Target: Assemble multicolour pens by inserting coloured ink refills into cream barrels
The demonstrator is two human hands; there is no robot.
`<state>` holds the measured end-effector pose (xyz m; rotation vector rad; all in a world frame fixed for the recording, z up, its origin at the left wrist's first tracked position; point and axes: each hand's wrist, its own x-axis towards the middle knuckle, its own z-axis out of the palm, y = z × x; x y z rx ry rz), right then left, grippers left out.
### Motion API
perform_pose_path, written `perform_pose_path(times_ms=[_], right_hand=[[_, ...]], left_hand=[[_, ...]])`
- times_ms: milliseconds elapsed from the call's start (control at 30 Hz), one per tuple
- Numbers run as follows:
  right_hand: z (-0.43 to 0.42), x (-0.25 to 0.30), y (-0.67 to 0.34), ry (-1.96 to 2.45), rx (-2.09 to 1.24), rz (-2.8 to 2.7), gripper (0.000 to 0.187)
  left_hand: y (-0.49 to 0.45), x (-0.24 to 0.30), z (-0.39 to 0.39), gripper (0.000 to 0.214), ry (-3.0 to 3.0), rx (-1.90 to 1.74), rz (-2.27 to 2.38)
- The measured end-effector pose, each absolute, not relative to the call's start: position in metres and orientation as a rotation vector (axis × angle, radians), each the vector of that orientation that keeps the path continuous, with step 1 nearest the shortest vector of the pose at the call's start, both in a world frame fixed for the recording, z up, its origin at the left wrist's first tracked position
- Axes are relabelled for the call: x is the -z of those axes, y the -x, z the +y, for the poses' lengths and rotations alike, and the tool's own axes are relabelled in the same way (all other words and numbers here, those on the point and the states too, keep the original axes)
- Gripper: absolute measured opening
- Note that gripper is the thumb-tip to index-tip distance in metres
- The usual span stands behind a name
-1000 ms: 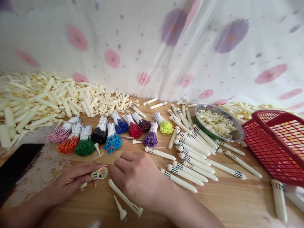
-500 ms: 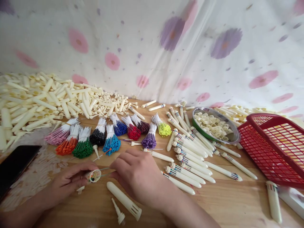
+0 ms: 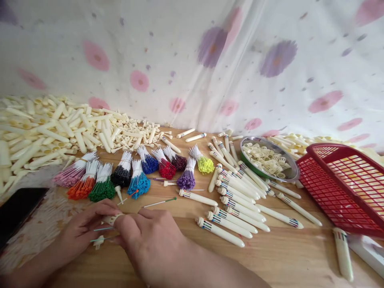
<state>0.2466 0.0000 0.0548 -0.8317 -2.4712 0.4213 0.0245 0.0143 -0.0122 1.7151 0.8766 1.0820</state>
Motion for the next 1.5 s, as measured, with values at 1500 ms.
perform_pose_path(times_ms=[1500], right_hand=[[0.086, -0.013, -0.238, 0.616, -0.114, -2.748, 0.016]], left_hand=[[-0.031, -0.002, 0.02, 0.037, -1.096, -0.992, 1.237]])
